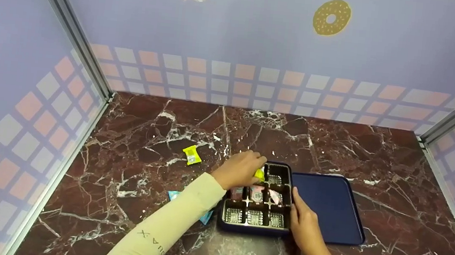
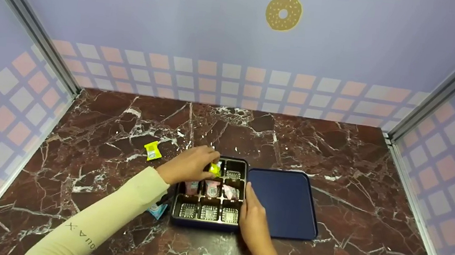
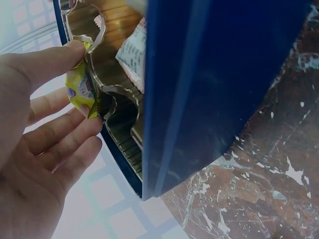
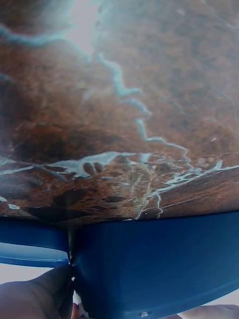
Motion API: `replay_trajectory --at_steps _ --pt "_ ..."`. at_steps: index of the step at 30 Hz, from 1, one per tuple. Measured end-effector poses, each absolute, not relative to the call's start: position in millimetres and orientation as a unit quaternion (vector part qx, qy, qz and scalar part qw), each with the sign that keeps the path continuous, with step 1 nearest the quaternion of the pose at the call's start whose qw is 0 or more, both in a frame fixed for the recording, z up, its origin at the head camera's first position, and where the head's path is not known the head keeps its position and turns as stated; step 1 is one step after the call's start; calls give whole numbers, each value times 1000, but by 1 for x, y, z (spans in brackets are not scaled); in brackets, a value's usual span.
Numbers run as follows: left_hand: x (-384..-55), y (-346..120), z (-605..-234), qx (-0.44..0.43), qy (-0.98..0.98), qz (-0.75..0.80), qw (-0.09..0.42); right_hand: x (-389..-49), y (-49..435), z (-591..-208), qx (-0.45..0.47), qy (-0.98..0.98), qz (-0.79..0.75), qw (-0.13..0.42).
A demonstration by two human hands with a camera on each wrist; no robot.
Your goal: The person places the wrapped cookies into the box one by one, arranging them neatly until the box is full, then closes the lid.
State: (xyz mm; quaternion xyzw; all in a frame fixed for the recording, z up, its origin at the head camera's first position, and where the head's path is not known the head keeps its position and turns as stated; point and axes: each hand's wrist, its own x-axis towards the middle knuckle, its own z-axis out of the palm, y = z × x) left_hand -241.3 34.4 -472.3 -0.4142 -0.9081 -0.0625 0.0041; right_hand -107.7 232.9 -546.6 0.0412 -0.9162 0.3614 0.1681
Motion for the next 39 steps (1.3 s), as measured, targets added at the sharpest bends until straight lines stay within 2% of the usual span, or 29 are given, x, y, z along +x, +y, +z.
replay_trajectory --at_steps 8,19,39 --pt "-242 37 -475 -420 -905 -69 13 -107 233 -547 41 -916 363 168" --pt "-241 39 -475 -409 -909 -78 -4 -108 232 -548 40 -915 361 174" --pt "-239 22 -470 -414 -908 -49 23 -106 232 -546 34 -914 369 165"
